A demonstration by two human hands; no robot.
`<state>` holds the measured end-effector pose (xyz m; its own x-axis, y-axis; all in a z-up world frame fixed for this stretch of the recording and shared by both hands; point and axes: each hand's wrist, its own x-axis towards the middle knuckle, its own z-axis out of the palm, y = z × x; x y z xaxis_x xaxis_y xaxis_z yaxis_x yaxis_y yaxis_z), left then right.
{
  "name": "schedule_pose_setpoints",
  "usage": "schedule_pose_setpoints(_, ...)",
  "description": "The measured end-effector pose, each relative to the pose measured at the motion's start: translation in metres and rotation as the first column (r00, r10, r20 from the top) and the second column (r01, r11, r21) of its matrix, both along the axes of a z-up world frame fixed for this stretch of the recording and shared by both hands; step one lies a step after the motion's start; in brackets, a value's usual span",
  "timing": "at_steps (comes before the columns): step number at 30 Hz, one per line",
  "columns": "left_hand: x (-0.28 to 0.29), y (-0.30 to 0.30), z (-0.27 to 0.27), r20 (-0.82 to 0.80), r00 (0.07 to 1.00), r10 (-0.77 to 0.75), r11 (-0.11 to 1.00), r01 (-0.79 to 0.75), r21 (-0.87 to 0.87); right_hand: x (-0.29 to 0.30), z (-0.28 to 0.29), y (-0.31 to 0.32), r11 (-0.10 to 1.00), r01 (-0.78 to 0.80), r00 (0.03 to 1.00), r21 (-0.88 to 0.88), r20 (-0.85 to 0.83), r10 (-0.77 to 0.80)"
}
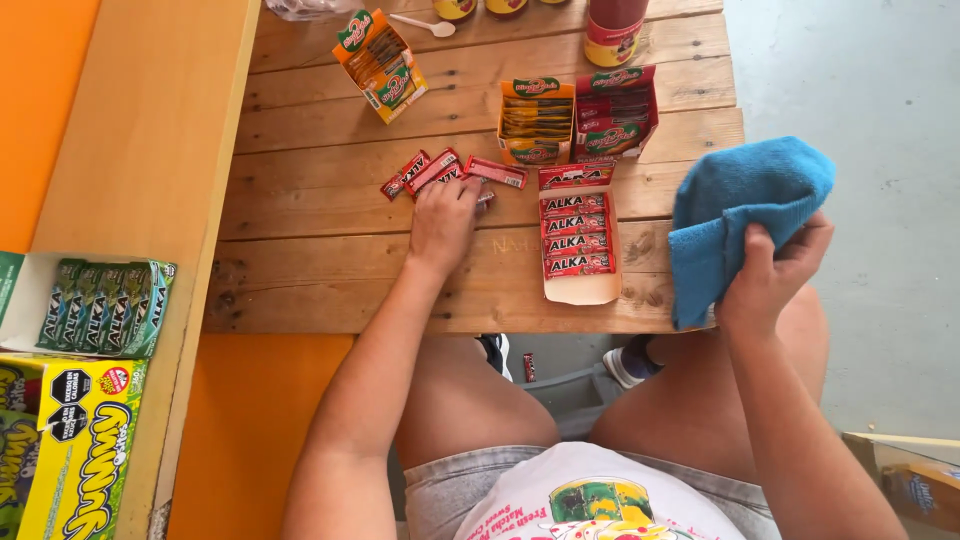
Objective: Organizing small product packets by wiping them with a cloth and placing them into a cardboard display box on a wooden counter.
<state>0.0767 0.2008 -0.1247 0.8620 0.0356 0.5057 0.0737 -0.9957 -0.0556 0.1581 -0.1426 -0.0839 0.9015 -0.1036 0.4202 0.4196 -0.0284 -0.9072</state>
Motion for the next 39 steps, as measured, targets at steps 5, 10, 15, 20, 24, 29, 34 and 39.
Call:
schedule_pose_setpoints(5, -0.008, -0.034, 0.044, 0.073, 0.994, 0.085, 0.711, -0.009, -0.703, -0.041, 0.032, 0.011, 1.000, -0.001, 0.999, -0.008, 0.042, 0.001)
schedule_pose_setpoints(10, -0.028, -0.161, 0.082, 0.397, 0.907, 0.141, -0.363, 0.420, -0.832, -0.067, 0.048, 0.047, 0.976, -0.202, 0.914, -0.080, 0.342, 0.217)
schedule_pose_setpoints(15, -0.070, -0.200, 0.133, 0.214, 0.960, 0.182, -0.789, 0.272, -0.550, -0.104, 0.093, 0.073, 0.778, -0.450, 0.709, -0.438, 0.355, 0.610)
schedule_pose_setpoints(20, -0.065, -0.186, 0.175, 0.167, 0.908, 0.384, -0.790, 0.417, -0.450, -0.119, 0.083, 0.071, 0.746, -0.569, 0.684, -0.346, 0.303, 0.663)
schedule_pose_setpoints(24, -0.061, -0.162, 0.145, 0.418, 0.733, 0.537, -0.608, 0.680, -0.410, -0.128, 0.035, 0.046, 0.736, -0.651, 0.757, -0.186, -0.085, 0.648)
schedule_pose_setpoints(29, -0.073, -0.176, 0.151, 0.550, 0.787, 0.279, -0.490, 0.609, -0.623, -0.111, 0.049, 0.046, 0.896, -0.177, 0.709, 0.407, -0.579, 0.403)
schedule_pose_setpoints(34, -0.069, -0.197, 0.142, 0.273, 0.961, -0.033, 0.557, 0.245, -0.793, -0.125, 0.076, 0.057, 0.569, -0.041, 0.453, 0.821, -0.493, 0.743)
schedule_pose_setpoints(39, -0.066, -0.183, 0.164, 0.368, 0.923, 0.111, 0.688, 0.196, -0.698, -0.139, 0.033, 0.043, 0.475, -0.333, 0.395, 0.815, -0.337, 0.855)
